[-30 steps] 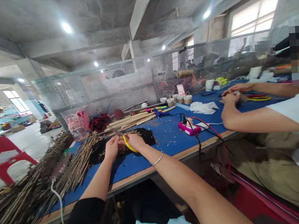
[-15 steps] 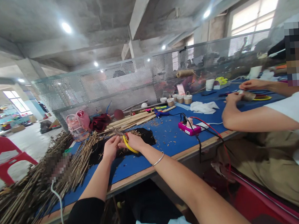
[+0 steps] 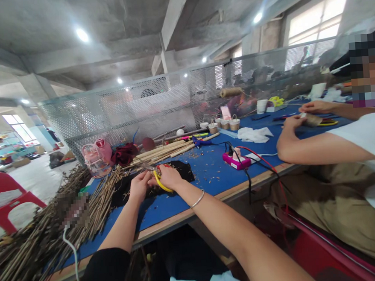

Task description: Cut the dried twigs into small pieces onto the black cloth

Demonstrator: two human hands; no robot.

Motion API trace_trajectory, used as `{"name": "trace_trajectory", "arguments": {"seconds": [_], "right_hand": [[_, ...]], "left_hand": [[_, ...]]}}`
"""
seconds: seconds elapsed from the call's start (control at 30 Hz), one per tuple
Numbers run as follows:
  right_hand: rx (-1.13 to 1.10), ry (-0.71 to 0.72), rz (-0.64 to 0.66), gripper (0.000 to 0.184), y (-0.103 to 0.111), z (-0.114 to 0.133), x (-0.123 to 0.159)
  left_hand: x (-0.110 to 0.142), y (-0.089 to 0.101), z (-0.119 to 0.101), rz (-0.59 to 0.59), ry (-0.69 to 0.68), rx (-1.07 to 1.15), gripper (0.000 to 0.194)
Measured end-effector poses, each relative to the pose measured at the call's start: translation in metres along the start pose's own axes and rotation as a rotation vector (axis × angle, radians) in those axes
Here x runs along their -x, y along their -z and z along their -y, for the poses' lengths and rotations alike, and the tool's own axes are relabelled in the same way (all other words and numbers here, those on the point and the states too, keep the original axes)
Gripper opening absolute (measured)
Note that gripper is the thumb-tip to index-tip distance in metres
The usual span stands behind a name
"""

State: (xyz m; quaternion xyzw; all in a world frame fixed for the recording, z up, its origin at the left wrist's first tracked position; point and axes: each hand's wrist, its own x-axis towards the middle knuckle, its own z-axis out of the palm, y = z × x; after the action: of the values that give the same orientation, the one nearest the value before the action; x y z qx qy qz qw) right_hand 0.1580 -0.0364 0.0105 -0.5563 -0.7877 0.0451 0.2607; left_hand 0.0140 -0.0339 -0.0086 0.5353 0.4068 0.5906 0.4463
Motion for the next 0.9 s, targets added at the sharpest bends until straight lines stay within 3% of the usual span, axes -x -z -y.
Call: {"name": "trace_trajectory", "arguments": {"seconds": [0.43, 0.63, 0.9], "right_hand": [[-0.063, -0.058, 0.084, 0.059, -0.0013, 0.0004, -0.0021], [0.006, -0.049, 0.010, 0.064, -0.0059, -0.0006, -0.0016], [-0.028, -0.017, 0.028, 0.066, -0.0059, -0.0013, -0.0003]], "left_hand": [[-0.0002, -0.0009, -0.0032, -0.061, 0.038, 0.037, 0.040], [-0.0014, 0.0002, -0.0026, -0.084, 0.053, 0.032, 0.042], [0.0039, -0.0028, -0.0066, -0.001, 0.042, 0.014, 0.033]]}}
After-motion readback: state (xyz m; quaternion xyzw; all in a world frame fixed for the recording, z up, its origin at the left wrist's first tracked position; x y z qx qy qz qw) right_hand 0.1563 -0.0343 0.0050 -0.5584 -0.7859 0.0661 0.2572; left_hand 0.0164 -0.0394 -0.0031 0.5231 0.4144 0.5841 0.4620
